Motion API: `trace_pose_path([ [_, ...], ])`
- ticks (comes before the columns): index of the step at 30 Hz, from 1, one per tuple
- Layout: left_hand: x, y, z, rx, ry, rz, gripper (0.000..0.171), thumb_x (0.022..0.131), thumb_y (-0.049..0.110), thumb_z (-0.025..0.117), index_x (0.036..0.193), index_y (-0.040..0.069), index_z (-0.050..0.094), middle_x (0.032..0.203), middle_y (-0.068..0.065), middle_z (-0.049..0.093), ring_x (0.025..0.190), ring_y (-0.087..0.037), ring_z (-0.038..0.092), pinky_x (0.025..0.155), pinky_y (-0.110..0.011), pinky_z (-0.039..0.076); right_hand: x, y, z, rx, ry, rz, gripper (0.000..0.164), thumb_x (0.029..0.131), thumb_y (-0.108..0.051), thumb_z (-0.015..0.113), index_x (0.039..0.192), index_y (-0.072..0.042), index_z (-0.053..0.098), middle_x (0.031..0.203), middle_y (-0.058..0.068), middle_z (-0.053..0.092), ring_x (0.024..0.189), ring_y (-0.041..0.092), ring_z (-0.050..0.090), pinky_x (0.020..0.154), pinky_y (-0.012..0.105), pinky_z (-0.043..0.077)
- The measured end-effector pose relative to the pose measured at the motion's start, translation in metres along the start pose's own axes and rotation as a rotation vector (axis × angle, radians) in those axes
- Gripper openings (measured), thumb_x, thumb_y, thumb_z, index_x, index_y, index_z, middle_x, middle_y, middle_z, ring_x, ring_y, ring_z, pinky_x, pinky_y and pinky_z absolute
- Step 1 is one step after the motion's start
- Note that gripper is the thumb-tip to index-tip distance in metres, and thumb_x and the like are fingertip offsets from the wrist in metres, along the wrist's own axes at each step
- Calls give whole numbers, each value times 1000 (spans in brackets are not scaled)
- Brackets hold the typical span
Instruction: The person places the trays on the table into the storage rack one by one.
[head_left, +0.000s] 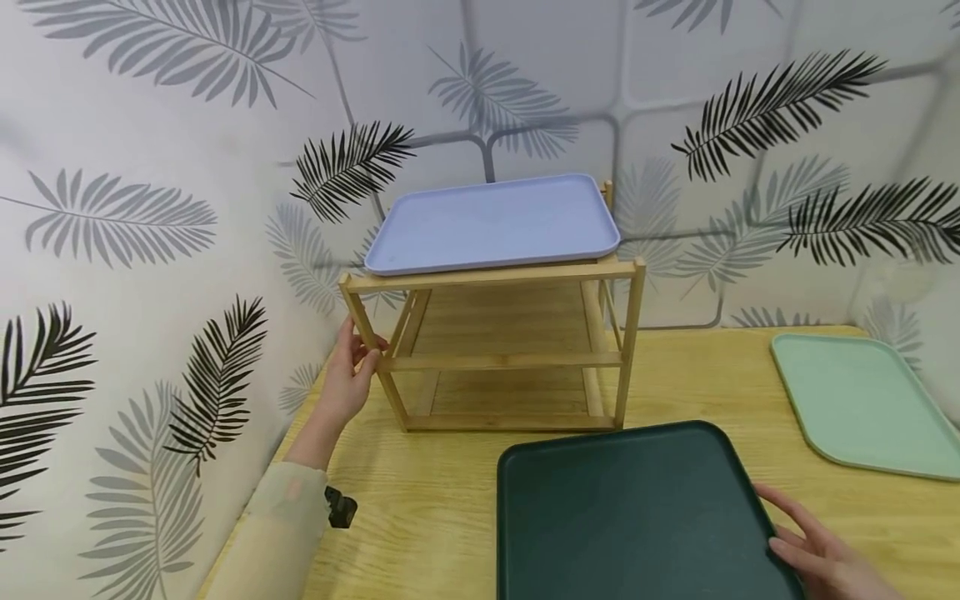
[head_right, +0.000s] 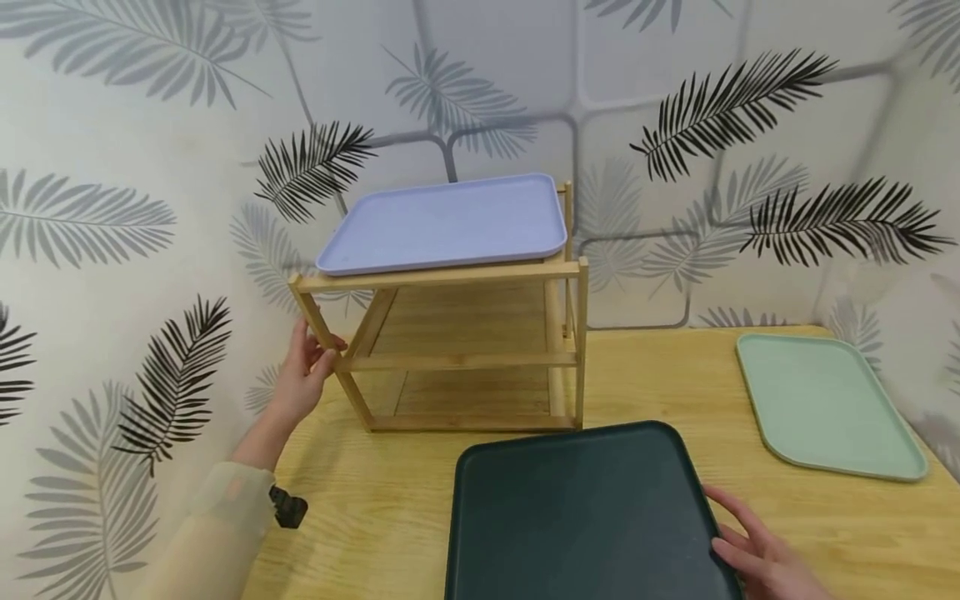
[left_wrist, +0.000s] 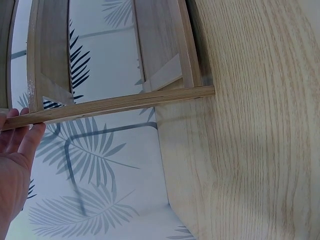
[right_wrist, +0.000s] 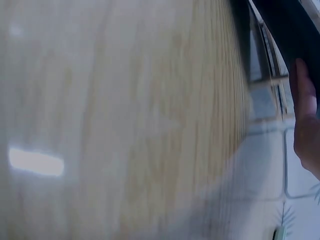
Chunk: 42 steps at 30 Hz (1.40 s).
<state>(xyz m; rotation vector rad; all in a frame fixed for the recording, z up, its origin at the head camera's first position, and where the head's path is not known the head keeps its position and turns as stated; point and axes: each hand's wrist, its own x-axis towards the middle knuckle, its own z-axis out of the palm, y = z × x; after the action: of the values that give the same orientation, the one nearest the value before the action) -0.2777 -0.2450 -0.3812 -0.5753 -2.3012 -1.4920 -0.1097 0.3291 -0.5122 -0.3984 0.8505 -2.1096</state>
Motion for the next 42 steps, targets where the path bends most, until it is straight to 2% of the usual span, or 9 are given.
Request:
trace_pose_path([
  [5,-2,25,1,20,-20,-21,56,97,-14,42,146,-6,17,110,-36,52,115,-49,52,86,-48,48,6,7,9,-26,37,-16,59,109,-11,15,135,-52,48,135,-3,51,124,27,51,101,49,39],
  [9,-2,25,1,17,-22,-13,57,97,-14,42,147,-7,16,111,-36,52,116,-49,52,88,-57,45,15,9,25,55,2,-74,60,108,-11,11,137,-48,49,138,-2,52,125,29,50,102,49,39],
  [14,-1,25,1,25,-24,18,57,97,-14,42,147,-9,15,110,-36,52,114,-51,52,87,-59,44,27,7,46,96,-14,-116,59,108,-11,10,139,-45,48,140,0,51,126,30,49,102,51,38],
  [20,0,27,0,30,-22,18,56,97,-15,42,146,-8,17,110,-37,52,114,-50,52,89,-58,44,43,2,65,-39,96,-132,51,109,-11,16,137,-48,37,137,-2,54,123,26,52,98,51,42],
  [27,-2,28,-1,28,-36,-8,57,97,-14,42,148,-8,15,112,-37,51,116,-51,51,90,-59,43,64,-7,79,-164,106,-241,55,107,-4,18,142,-43,35,133,2,56,115,24,59,91,41,49],
  [29,-2,28,-1,28,-34,-10,57,97,-14,42,148,-7,16,112,-37,51,116,-51,51,90,-58,44,69,-11,83,-181,155,-243,52,107,-5,21,142,-42,31,132,0,56,114,23,59,90,40,50],
  [34,0,20,-2,32,-27,-8,57,98,-13,42,148,-5,17,112,-35,52,116,-49,52,89,-54,45,84,-20,98,-261,274,-238,51,107,-7,29,146,-38,17,132,-2,55,113,21,60,87,39,51],
  [40,3,-7,-3,21,-15,-19,60,99,-9,43,151,5,16,113,-30,54,117,-46,53,89,-54,45,104,-24,111,-326,268,-283,53,106,-5,32,149,-33,18,130,3,56,107,21,62,83,37,53],
  [42,2,-10,-3,23,-17,-21,61,100,-8,44,152,6,15,113,-29,54,117,-45,54,89,-54,46,110,-24,114,-339,282,-296,53,106,-5,34,150,-31,18,129,3,57,105,20,63,82,36,53],
])
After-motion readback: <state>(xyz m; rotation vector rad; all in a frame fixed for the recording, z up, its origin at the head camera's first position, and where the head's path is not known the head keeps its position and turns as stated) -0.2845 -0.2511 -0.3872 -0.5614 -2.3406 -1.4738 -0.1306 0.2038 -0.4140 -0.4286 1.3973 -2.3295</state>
